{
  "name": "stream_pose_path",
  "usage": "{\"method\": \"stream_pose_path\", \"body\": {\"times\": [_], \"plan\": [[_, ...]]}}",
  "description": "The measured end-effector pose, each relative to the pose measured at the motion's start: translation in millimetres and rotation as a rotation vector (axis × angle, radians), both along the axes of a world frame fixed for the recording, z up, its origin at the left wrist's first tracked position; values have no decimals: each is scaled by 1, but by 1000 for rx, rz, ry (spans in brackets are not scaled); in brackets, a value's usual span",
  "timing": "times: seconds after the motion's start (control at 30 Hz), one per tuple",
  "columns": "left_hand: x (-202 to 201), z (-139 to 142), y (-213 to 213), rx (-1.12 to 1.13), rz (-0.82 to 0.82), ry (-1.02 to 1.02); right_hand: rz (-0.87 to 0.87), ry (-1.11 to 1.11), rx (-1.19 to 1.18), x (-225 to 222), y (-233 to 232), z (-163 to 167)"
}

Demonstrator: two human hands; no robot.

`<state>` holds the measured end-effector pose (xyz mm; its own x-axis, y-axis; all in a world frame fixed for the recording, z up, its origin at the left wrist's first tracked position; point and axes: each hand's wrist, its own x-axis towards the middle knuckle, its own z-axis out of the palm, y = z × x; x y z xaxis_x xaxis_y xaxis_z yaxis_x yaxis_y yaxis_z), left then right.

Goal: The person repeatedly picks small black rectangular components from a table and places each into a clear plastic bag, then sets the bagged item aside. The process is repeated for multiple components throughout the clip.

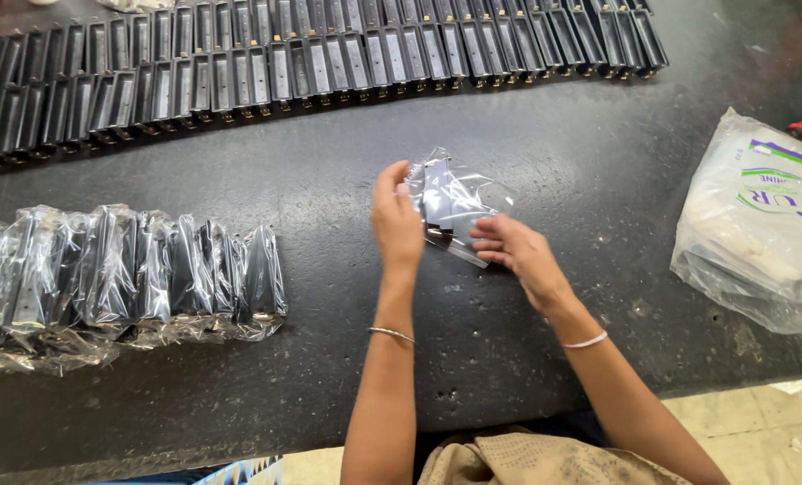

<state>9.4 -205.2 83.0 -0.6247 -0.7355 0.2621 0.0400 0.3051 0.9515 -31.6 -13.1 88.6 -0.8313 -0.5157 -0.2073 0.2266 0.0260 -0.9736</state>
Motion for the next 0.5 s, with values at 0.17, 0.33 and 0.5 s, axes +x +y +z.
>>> {"method": "stream_pose_path", "body": {"times": [0.17, 0.33, 0.5], "plan": [[6, -15, -21, -117, 28, 29, 21, 256, 200, 0, -44, -7], [9, -18, -16, -552, -101, -13, 22, 338, 245, -12, -55, -15], [13, -7, -6, -658, -164, -149, 136, 472, 355, -23, -43, -20]]}}
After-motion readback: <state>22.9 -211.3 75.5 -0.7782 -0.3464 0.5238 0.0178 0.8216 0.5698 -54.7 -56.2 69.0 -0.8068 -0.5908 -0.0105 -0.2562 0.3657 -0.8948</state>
